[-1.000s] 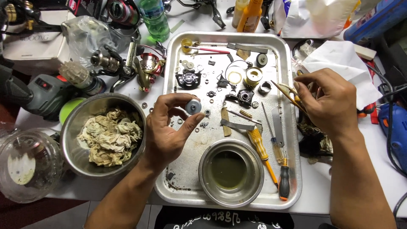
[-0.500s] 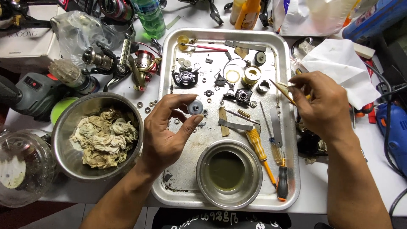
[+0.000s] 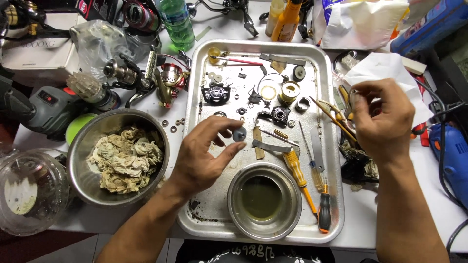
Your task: The person assembles small metal components of a fishing reel, including gears and bearings, by hand on a tray. They repeatedly dip parts into a small bowl of liquid, wipe them with a cloth, and place them back on the tray.
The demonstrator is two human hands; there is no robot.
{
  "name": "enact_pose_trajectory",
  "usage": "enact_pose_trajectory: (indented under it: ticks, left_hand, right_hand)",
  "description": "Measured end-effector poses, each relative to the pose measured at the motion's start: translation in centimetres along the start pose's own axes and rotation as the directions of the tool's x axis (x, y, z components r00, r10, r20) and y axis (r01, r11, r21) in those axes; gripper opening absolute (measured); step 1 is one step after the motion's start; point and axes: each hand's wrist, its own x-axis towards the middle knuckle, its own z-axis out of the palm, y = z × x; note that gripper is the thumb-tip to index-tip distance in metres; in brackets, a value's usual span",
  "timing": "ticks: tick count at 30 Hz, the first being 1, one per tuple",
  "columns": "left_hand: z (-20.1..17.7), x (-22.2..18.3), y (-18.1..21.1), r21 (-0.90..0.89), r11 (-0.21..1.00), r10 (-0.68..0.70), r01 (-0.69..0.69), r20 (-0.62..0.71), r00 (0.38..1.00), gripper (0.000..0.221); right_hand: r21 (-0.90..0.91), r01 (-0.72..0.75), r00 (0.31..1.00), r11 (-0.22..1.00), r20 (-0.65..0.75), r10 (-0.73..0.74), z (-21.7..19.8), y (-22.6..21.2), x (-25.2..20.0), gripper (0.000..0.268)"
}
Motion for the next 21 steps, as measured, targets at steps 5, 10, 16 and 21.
enact_pose_trajectory:
  ticks: [5,10,16,21]
  left_hand:
    - [1.2,-0.2,-0.8,-0.036,0.997,0.073,-0.073,-0.004,0.997,0.031]
    - [2.0,-0.4,-1.2,-0.121,0.988,0.097,-0.099,-0.019,0.995,0.033]
    - [2.4,-1.0,-1.7,-0.126,0.982,0.138,-0.142,-0.033,0.99,0.03]
    - [2.1,-1.0,-1.1,-0.144,0.972,0.178,-0.188,-0.08,0.981,0.029]
  right_hand:
    - [0.172,0.01,0.979,0.985,0.198,-0.044,1.7,-2.7,-0.7,0.011]
    - [0.311,0.233,0.915,0.921,0.251,-0.316,3.1,-6.7,-0.9,0.014]
    - [0.35,0.324,0.828,0.879,0.345,-0.442,4.4,-8.5,-1.1,0.011]
    - [0.485,0.123,0.806,0.866,0.459,-0.372,5.7,-7.6,-2.1,0.014]
